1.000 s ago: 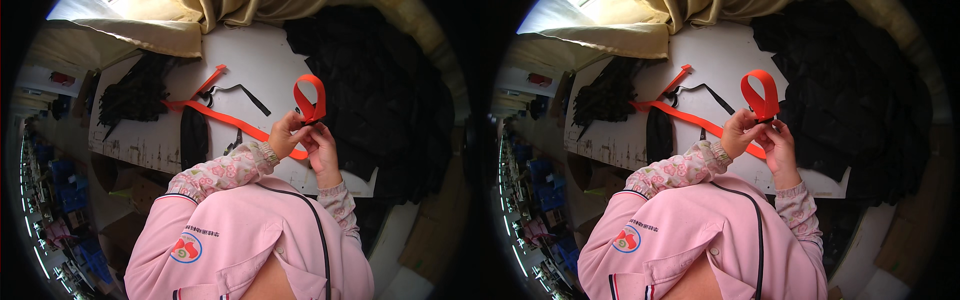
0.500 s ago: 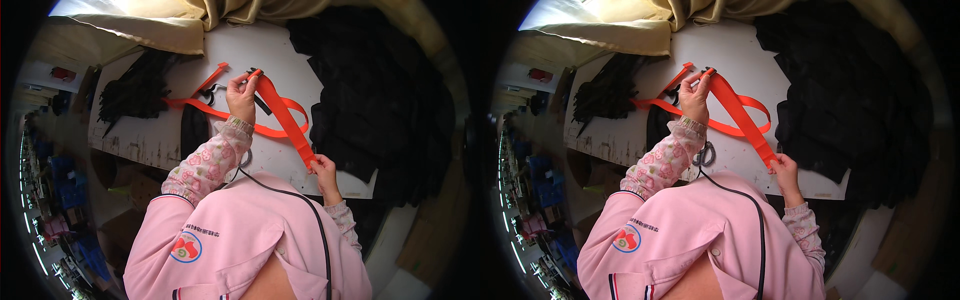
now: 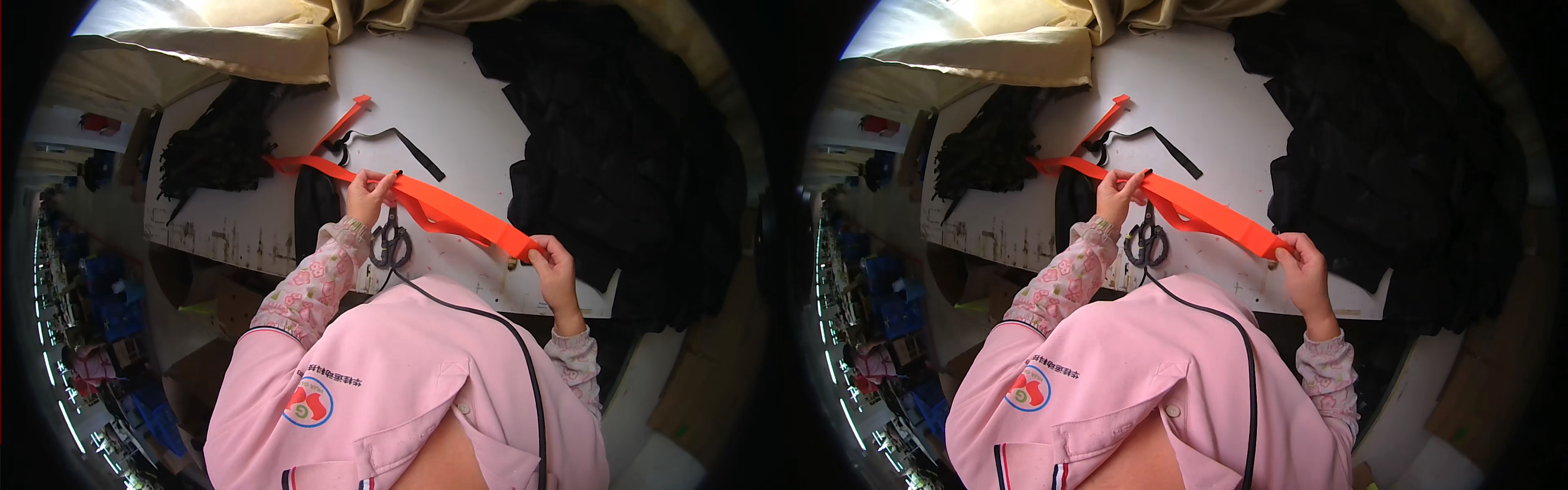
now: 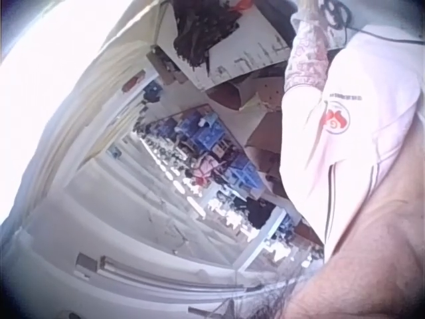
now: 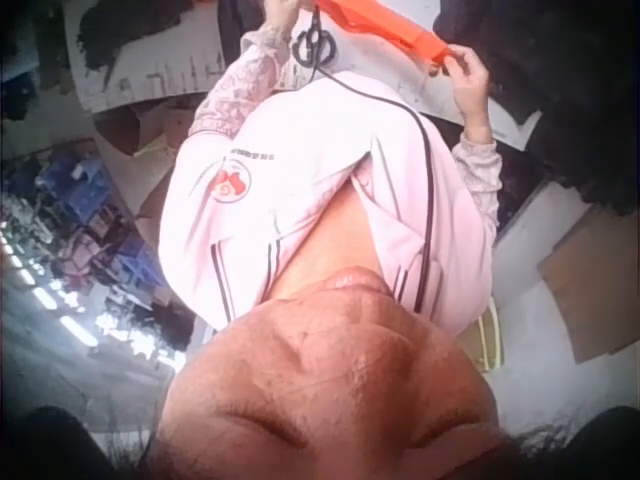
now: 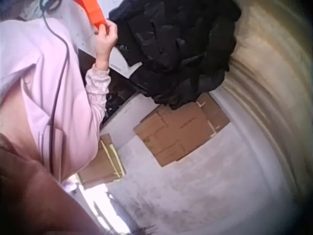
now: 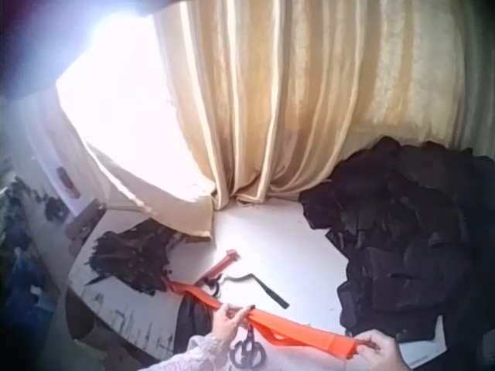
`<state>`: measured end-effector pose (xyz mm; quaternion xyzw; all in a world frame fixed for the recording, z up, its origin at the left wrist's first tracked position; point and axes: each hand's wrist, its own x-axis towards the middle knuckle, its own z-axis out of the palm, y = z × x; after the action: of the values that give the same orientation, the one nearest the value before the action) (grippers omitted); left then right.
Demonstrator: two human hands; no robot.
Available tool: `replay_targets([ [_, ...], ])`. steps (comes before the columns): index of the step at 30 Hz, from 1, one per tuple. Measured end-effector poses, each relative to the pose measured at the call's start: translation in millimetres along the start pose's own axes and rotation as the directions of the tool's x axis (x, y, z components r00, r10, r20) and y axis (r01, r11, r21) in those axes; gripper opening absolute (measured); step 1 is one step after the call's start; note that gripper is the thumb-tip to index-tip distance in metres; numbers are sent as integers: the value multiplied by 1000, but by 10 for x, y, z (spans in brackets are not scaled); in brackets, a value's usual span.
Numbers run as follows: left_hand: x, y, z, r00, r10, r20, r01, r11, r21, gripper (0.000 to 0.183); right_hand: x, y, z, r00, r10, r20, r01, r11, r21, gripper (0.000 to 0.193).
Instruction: Assembling and packaging red safety straps or harnesses in a factory environment.
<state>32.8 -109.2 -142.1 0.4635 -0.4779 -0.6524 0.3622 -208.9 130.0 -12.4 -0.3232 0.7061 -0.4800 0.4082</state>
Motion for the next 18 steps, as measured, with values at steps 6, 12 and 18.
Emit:
replay_targets([
  [6, -461, -116, -120, 915, -238, 325, 171, 960, 221, 34, 300, -419, 123, 996, -72, 58, 28, 837, 547, 19],
  [12, -502, 89, 296, 677, 126, 725, -392, 896, 210, 95, 454, -794, 242, 931, -210, 299, -11, 801, 598, 15],
  [18, -458, 276, 682, 536, 155, 830, -517, 837, 178, 86, 418, -1011, 112, 889, -339, 309, 114, 816, 567, 21],
])
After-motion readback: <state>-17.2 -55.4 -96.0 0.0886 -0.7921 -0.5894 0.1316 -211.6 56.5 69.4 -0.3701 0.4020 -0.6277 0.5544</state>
